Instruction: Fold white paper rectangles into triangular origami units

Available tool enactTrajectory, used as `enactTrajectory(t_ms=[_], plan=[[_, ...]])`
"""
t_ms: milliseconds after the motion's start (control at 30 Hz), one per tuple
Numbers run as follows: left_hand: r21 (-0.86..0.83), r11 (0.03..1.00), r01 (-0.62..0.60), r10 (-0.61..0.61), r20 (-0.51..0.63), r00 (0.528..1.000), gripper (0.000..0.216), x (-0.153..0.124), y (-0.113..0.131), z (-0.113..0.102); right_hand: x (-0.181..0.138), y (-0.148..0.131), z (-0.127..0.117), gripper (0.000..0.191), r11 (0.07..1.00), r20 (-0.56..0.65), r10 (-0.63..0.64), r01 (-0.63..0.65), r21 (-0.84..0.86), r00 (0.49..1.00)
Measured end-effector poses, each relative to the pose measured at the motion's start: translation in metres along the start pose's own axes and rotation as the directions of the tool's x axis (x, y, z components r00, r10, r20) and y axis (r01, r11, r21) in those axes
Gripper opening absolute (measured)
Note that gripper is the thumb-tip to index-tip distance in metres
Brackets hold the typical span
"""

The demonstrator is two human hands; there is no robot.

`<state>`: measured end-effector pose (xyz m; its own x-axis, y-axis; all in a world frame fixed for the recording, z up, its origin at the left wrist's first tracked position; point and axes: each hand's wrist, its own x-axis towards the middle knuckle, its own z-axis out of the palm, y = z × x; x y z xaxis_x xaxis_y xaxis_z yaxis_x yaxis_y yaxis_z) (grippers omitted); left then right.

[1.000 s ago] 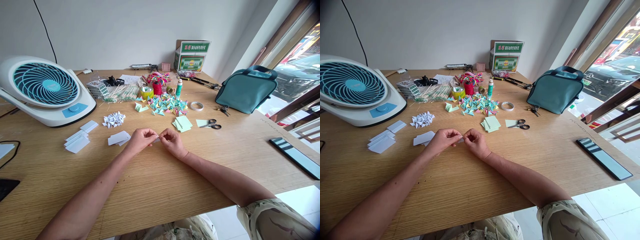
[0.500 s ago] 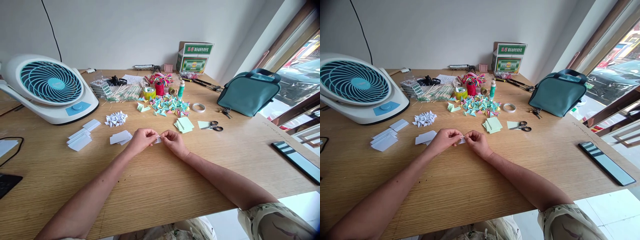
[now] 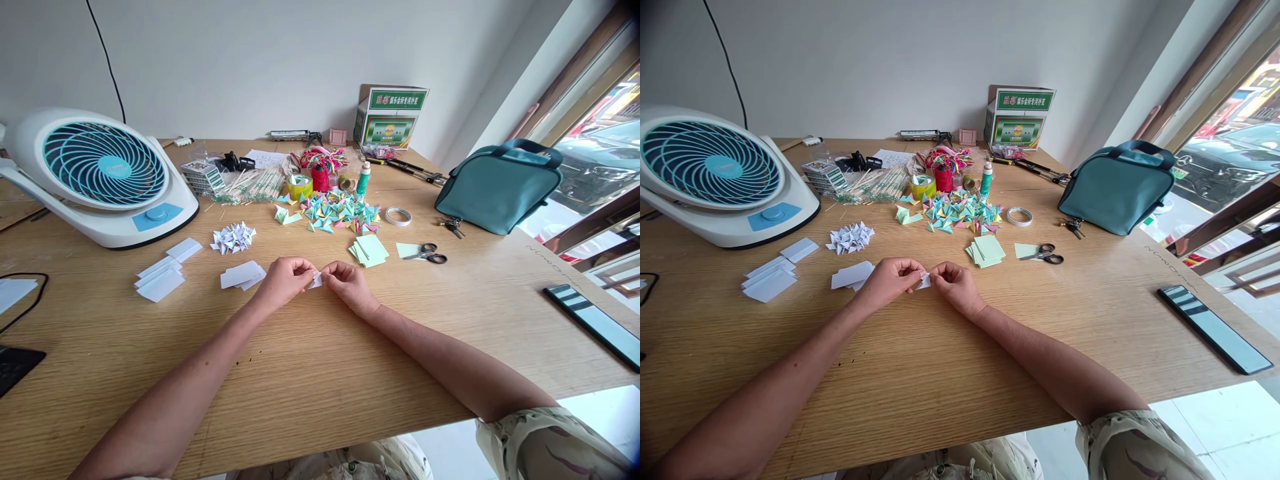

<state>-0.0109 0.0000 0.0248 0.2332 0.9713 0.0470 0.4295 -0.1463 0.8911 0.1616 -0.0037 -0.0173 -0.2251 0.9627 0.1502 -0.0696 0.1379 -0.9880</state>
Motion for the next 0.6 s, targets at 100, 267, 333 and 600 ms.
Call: enactTrajectory(t_ms=[100,267,333,600], plan=[[0.052,0.999,-0.015,0.016,-0.016,1.000,0.022,-0.001,0.002,0.000,0.000,-0.001,0.000,0.030,1.000,0.008,-0.011,0.011,0.001,1.000],[0.157,0.985,-0.066,0.075,-0.049,0.996,0.019,-0.006,0.009,0.003,-0.001,-0.003,0.000,0.032,0.997,0.006,-0.053,0.054,-0.049,0.999],[0.177,0.980,-0.095,0.104,-0.039,0.994,0.019,-0.006,0.011,0.004,-0.001,-0.002,-0.001,0.032,0.994,0.009,-0.072,0.072,-0.082,0.997],[0.000,0.988,-0.156,0.156,-0.009,0.988,0.019,-0.006,0.008,0.015,0.001,0.003,-0.002,0.031,0.987,-0.048,-0.120,0.114,-0.117,0.992]])
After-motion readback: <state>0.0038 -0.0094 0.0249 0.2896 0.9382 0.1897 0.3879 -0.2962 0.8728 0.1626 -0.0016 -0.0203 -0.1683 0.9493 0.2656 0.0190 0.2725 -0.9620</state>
